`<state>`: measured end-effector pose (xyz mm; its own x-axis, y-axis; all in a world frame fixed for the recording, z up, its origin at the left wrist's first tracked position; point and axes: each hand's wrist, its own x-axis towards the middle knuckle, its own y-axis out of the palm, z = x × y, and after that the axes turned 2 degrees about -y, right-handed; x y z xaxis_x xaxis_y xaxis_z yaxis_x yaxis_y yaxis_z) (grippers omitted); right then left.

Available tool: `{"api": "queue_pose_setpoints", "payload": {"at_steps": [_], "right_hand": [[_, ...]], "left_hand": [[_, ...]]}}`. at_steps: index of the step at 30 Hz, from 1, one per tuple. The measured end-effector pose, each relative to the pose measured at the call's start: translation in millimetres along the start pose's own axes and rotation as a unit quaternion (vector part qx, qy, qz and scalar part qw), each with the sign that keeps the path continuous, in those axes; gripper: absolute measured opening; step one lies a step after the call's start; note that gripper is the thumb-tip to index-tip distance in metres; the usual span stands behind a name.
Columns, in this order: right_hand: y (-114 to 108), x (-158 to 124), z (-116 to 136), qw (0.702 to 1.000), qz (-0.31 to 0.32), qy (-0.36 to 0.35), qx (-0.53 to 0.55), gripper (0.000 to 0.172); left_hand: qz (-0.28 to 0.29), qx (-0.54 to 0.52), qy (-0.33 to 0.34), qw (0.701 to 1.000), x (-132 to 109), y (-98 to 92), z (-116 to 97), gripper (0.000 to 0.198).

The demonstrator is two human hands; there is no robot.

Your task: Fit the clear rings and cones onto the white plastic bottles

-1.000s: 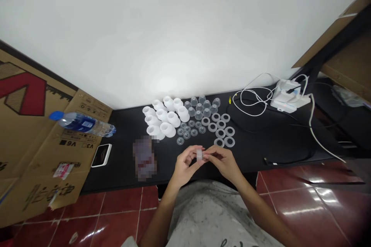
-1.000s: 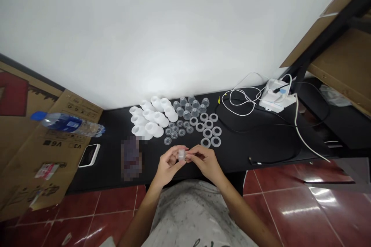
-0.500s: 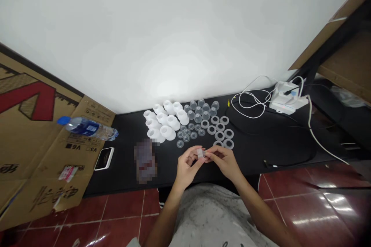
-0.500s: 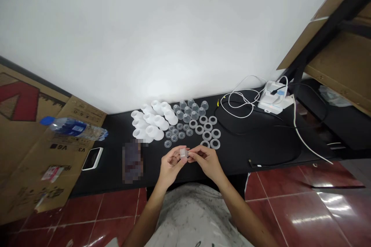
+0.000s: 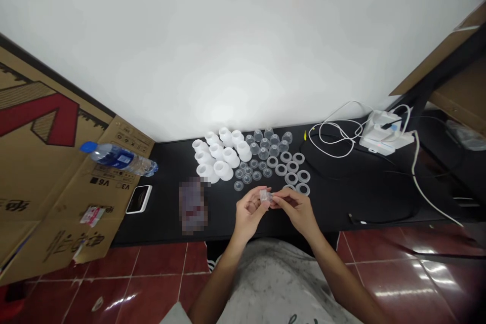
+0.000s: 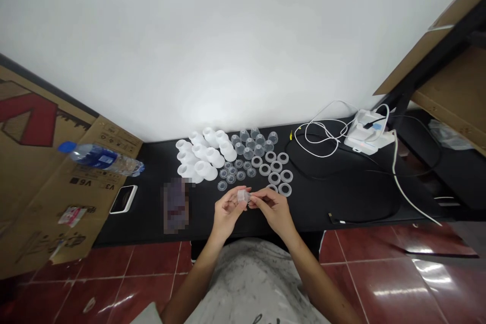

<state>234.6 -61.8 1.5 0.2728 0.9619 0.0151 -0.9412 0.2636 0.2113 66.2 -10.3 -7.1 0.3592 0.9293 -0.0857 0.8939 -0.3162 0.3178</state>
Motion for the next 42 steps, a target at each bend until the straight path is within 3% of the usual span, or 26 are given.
{"api": "queue_pose_setpoints", "payload": {"at_steps": [5, 12, 16, 20, 22, 24, 27, 30, 33, 36, 42], "right_hand": [[-2.6, -1.4, 6.3, 1.0, 0.008, -0.013, -0.015, 0.026], [-3.5, -1.9, 11.1, 0.999, -0.001, -0.028, -0.031, 0.026], [4.7, -10.0, 7.5, 0.999, 0.036, -0.01, 0.028, 0.046], [12.4, -18.6, -2.5, 0.998, 0.062, 0.028, 0.016, 0.045], [12.9, -21.1, -8.5, 0.999, 0.041, 0.032, -0.015, 0.048], [11.7, -22.7, -13.7, 0.997, 0.029, 0.032, -0.064, 0.048], [8.9, -24.8, -19.7, 0.991, 0.036, 0.012, -0.129, 0.039], [7.0, -26.6, -24.4, 0.987, 0.048, -0.012, -0.15, 0.034], [6.3, -27.3, -27.8, 0.987, 0.037, -0.018, -0.155, 0.038], [6.3, -26.7, -28.8, 0.99, 0.017, -0.016, -0.138, 0.044], [5.1, -24.3, -27.7, 0.994, 0.015, -0.047, -0.093, 0.037]], "left_hand": [[0.046, -0.013, 0.0, 0.999, -1.4, -3.7, -3.6, 0.054], [0.033, 0.065, 0.066, 0.995, -0.8, -3.8, -9.7, 0.042], [0.044, 0.252, 0.174, 0.951, -6.4, -4.4, -28.4, 0.044], [0.119, 0.345, 0.191, 0.911, -11.8, -15.6, -47.7, 0.057], [0.073, 0.381, 0.205, 0.898, -12.0, -27.8, -53.2, 0.055], [-0.038, 0.419, 0.236, 0.876, -8.5, -43.3, -57.5, 0.043], [-0.209, 0.494, 0.279, 0.797, 3.5, -67.2, -68.2, 0.031], [-0.317, 0.568, 0.25, 0.717, 17.4, -85.6, -83.9, 0.048], [-0.334, 0.607, 0.169, 0.701, 26.5, -97.1, -93.2, 0.069], [-0.309, 0.623, 0.122, 0.709, 31.3, -103.0, -88.7, 0.06], [-0.364, 0.575, 0.164, 0.714, 32.2, -107.7, -68.1, 0.043]]}}
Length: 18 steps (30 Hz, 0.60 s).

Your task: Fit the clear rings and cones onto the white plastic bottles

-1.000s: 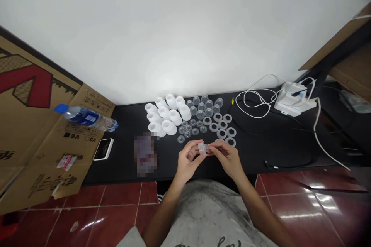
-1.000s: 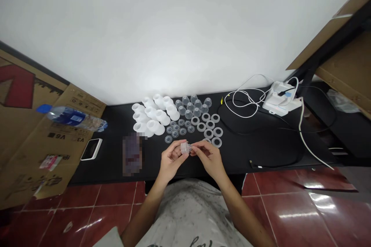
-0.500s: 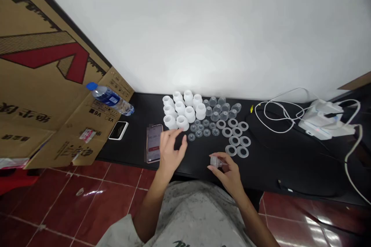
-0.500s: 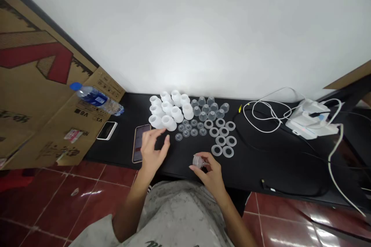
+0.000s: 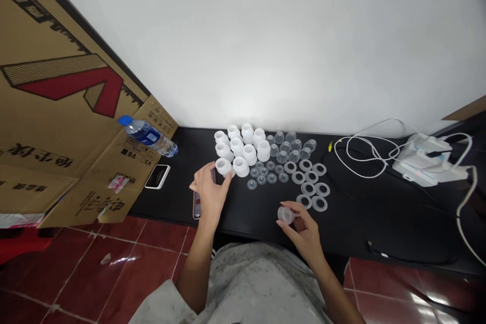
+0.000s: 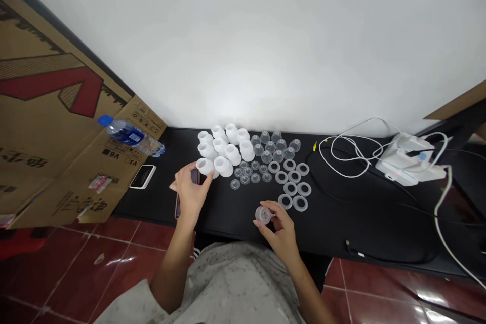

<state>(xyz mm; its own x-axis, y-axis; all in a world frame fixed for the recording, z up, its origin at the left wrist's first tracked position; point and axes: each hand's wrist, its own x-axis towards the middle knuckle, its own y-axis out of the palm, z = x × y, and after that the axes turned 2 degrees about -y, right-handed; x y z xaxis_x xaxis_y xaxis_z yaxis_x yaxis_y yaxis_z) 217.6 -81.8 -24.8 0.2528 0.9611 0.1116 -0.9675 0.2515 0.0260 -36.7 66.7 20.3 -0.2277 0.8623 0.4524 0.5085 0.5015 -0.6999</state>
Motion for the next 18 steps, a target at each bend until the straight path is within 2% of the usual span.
{"api": "queue_pose_setpoints", "payload": {"at_steps": [3, 6, 8, 9, 11, 13, 16, 18], "right_hand": [[-0.7, 0.0, 0.8, 1.0, -0.005, -0.019, 0.011, 0.038], [-0.7, 0.4, 3.0, 0.999, -0.007, 0.004, 0.041, 0.039], [0.1, 2.1, 4.8, 0.997, -0.015, 0.03, 0.071, 0.037], [1.0, 3.6, 5.7, 0.995, -0.024, 0.042, 0.082, 0.038], [3.7, 7.3, 7.5, 0.992, -0.041, 0.06, 0.1, 0.043], [6.9, 11.3, 9.5, 0.989, -0.055, 0.07, 0.119, 0.05], [9.0, 15.3, 13.4, 0.984, -0.035, 0.08, 0.155, 0.059], [6.4, 16.8, 16.9, 0.982, 0.0, 0.086, 0.169, 0.058]], "left_hand": [[-0.051, -0.072, -0.042, 0.995, -10.6, -3.9, 4.7, 0.049], [-0.043, -0.195, -0.075, 0.977, -32.2, -11.6, 6.4, 0.058], [0.049, -0.296, -0.067, 0.952, -53.6, -14.8, 2.6, 0.062], [0.124, -0.346, -0.068, 0.928, -65.6, -15.0, -1.5, 0.06], [0.261, -0.421, -0.094, 0.864, -89.2, -12.7, -13.8, 0.057], [0.357, -0.457, -0.134, 0.804, -108.8, -7.3, -29.4, 0.062], [0.398, -0.508, -0.183, 0.742, -124.5, 2.7, -50.7, 0.054], [0.419, -0.534, -0.204, 0.705, -126.4, 8.2, -59.5, 0.048]]}}
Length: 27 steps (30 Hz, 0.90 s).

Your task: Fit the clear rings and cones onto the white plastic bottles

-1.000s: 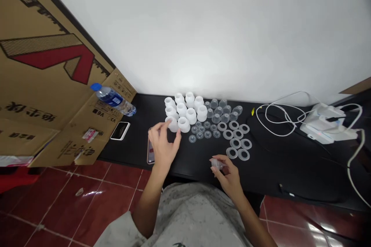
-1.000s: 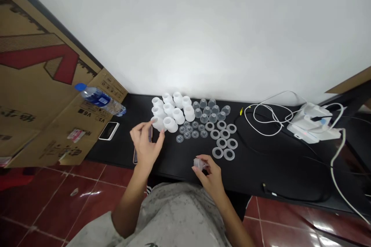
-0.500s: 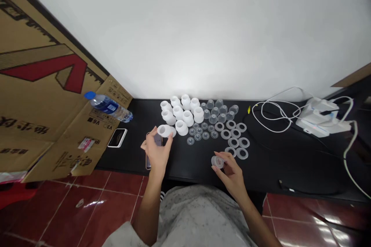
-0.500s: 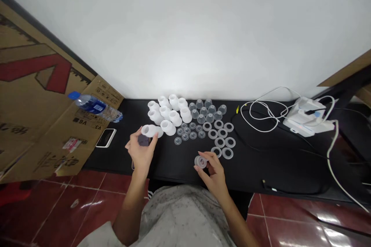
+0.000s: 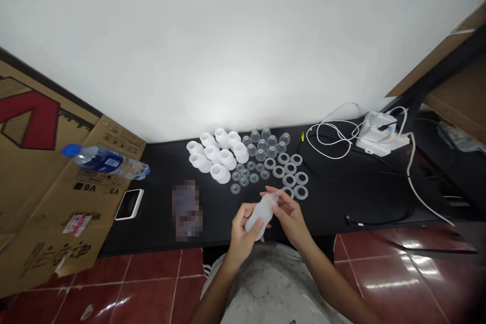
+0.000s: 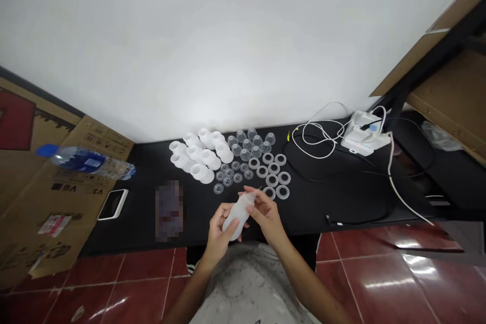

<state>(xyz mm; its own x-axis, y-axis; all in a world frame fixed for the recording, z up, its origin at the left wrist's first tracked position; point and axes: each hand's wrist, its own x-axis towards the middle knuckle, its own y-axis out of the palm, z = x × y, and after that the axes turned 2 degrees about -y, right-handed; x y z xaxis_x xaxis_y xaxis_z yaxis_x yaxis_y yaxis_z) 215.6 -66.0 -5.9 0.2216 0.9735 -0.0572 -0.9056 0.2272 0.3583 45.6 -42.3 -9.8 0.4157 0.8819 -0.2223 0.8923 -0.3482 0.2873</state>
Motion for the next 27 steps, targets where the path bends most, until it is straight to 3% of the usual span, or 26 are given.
{"api": "queue_pose_setpoints", "payload": {"at_steps": [4, 9, 11, 14, 17, 22, 24, 27], "right_hand": [[-10.8, 3.0, 15.1, 0.998, 0.061, 0.013, -0.007, 0.05], [-27.7, 12.0, 36.0, 0.987, 0.151, 0.026, -0.043, 0.054], [-31.6, 13.8, 39.5, 0.982, 0.18, 0.038, -0.036, 0.056], [-31.3, 13.5, 37.2, 0.981, 0.188, 0.045, 0.001, 0.056], [-24.7, 12.6, 29.0, 0.989, 0.144, 0.033, 0.024, 0.053], [-13.0, 11.9, 18.5, 0.999, 0.015, 0.015, -0.024, 0.04], [-10.1, 10.0, 20.0, 1.0, 0.017, 0.02, -0.011, 0.047], [-7.1, 7.0, 25.5, 0.995, 0.071, 0.053, 0.052, 0.065]], "left_hand": [[0.084, -0.15, -0.106, 0.979, 7.7, 0.7, -2.7, 0.049], [0.203, -0.316, -0.363, 0.853, 10.3, -12.5, -11.2, 0.057], [0.228, -0.347, -0.394, 0.82, 10.4, -15.9, -13.8, 0.053], [0.239, -0.375, -0.388, 0.807, 9.9, -15.2, -13.4, 0.052], [0.227, -0.367, -0.369, 0.823, 8.0, -9.1, -8.9, 0.054], [0.13, -0.216, -0.17, 0.953, 4.2, 1.9, -4.2, 0.044], [0.115, -0.166, -0.121, 0.972, 3.9, 2.6, -5.1, 0.041], [0.12, -0.168, -0.102, 0.973, 4.7, 0.6, -6.6, 0.043]]}}
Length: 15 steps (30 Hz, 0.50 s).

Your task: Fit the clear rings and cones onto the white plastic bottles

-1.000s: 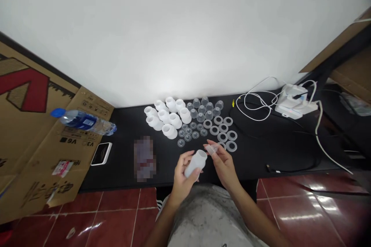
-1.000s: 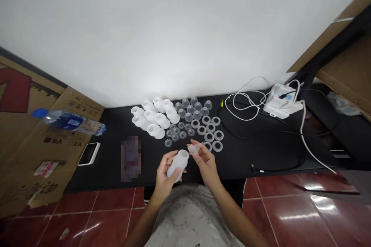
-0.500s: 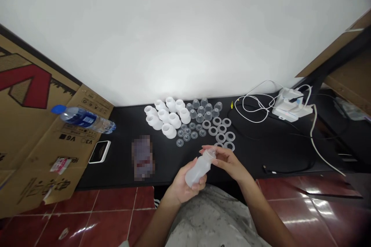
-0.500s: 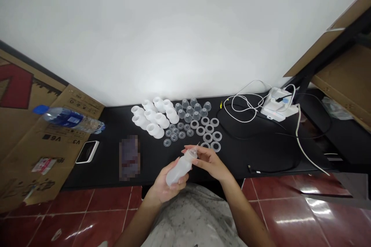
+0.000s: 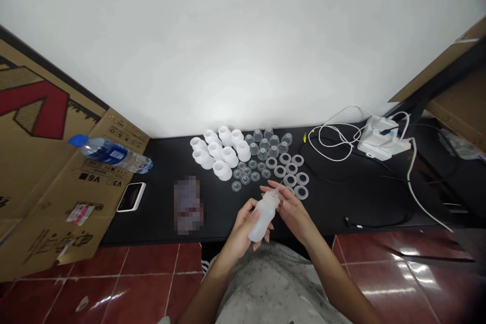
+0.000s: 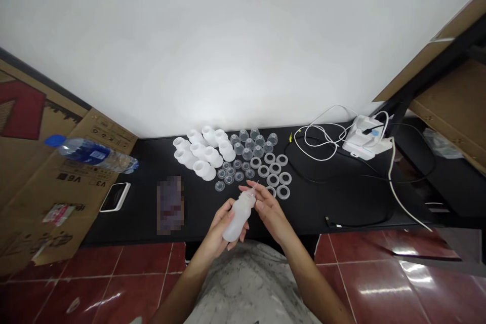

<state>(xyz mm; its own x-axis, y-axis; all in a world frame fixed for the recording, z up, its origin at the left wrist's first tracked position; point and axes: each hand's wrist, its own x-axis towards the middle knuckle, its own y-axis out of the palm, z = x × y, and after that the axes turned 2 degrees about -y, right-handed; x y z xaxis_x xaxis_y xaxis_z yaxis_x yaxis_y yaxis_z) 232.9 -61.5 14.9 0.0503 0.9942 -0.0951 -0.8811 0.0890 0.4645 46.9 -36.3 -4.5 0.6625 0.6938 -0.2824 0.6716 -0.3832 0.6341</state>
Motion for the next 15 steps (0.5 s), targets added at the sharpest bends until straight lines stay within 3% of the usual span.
{"api": "queue_pose_setpoints", "payload": {"at_steps": [3, 6, 8, 10, 12, 15], "right_hand": [[2.4, 0.1, 2.9, 1.0, -0.021, -0.013, -0.014, 0.055], [4.4, 1.5, 4.2, 0.998, -0.033, -0.056, -0.019, 0.068], [6.4, 1.7, 5.1, 0.999, -0.007, -0.034, 0.016, 0.076], [8.6, 2.1, 4.9, 0.999, -0.009, -0.009, 0.03, 0.068], [10.5, 3.2, 3.0, 0.999, -0.051, -0.012, 0.006, 0.053], [12.7, 5.1, 0.1, 0.993, -0.106, -0.023, -0.041, 0.044]], "left_hand": [[0.012, -0.008, 0.008, 1.0, 0.1, -2.2, -0.5, 0.044], [0.013, -0.01, 0.009, 1.0, -0.3, -3.0, 0.5, 0.045], [0.008, -0.01, 0.005, 1.0, -0.7, -2.5, 1.0, 0.047], [0.003, 0.001, 0.0, 1.0, -1.4, -0.8, 1.1, 0.051], [-0.022, 0.044, 0.007, 0.999, -2.9, 2.3, 0.7, 0.053], [-0.112, 0.162, 0.061, 0.978, -6.4, 8.8, -1.9, 0.05]]}}
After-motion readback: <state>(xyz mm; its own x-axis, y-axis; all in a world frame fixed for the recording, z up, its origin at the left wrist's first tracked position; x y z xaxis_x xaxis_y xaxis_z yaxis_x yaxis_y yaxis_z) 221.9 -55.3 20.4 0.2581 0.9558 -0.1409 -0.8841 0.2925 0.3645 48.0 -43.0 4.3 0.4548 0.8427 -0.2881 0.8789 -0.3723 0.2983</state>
